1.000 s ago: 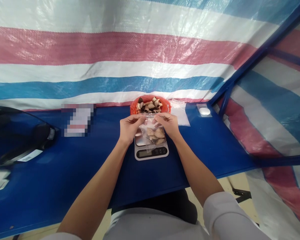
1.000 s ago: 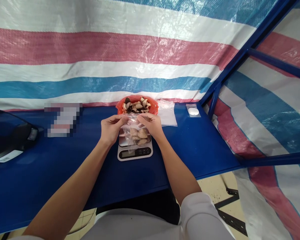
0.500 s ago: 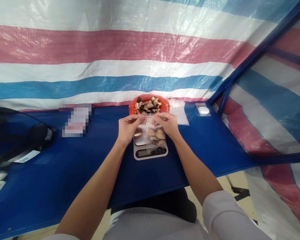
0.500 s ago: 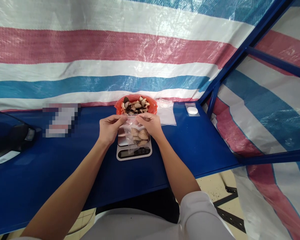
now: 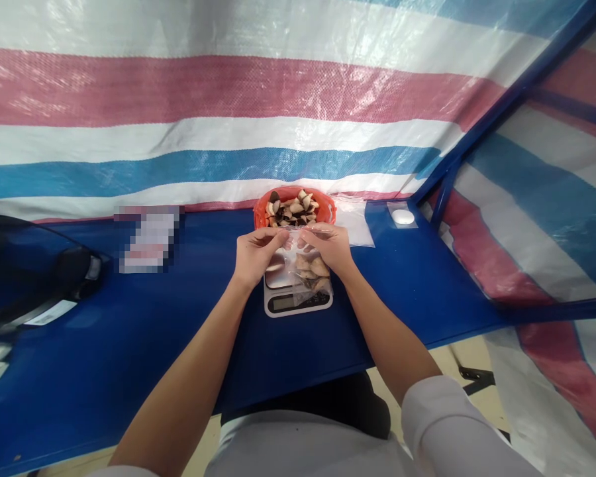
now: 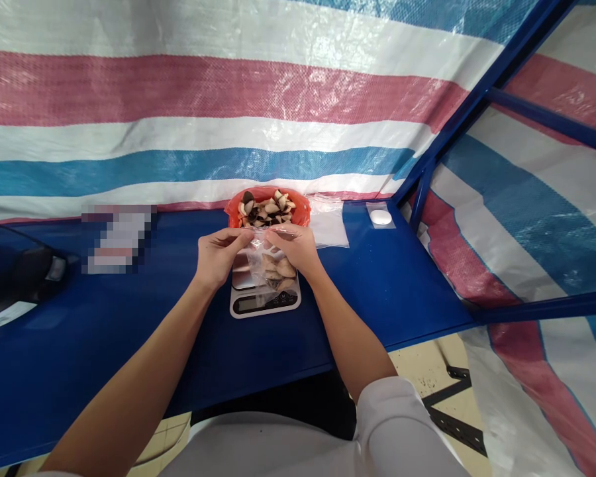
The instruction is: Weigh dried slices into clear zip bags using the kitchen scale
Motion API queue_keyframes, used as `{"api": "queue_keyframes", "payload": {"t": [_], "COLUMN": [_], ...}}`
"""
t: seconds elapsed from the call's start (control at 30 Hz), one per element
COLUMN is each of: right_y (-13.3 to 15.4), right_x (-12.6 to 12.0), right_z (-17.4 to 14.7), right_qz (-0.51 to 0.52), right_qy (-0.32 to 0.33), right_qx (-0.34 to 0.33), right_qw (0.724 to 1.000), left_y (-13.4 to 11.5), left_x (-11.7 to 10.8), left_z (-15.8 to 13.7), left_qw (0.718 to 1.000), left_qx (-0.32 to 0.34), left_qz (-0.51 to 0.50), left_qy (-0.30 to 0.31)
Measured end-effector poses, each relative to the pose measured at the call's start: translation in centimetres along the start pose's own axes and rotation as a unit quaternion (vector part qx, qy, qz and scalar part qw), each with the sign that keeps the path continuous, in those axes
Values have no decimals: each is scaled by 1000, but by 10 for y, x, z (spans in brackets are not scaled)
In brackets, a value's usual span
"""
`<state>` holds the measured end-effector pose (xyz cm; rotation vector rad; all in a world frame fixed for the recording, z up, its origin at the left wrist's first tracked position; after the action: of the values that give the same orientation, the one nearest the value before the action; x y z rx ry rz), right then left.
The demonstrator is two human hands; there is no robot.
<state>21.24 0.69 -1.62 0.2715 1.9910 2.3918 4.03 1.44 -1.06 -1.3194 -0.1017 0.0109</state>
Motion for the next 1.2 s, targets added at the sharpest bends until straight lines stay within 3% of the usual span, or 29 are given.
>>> {"api": "queue_keyframes", "payload": {"t": [0.23, 0.67, 0.87, 1.1, 1.2], "right_y": [5, 3, 6, 5, 6], "right_x": [-5, -5, -9, -16, -17], "right_z": [0, 1, 2, 6, 6], "right_qz": [-3, -40, -19, -7, -13], "right_qy": [28, 19, 25, -8, -39], "right_qx": [35, -12, 14, 1, -10], "right_qw": [999, 999, 999, 1000, 999], "left_y": [3, -3, 0, 6, 3], "left_x": [-1, 2, 0, -2, 0], "left_z": [2, 1, 2, 4, 3], "left_qw": [1000, 1000, 1000, 998, 999], "left_qx": [-17, -13, -23, -57, -35], "left_qz": [2, 9, 14, -2, -7], "left_qy": [-13, 10, 3, -8, 8]}}
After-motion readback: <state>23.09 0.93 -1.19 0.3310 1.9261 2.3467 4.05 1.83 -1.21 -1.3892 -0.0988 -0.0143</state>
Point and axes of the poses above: each hand's wrist, its own z-axis towards the middle knuckle, its own x-axis out of the palm, y = z × x, the point moved 5 cm from there along z, towards the middle knuckle, and after that the axes turned 7 degrees about -y, right-handed, at the moved point
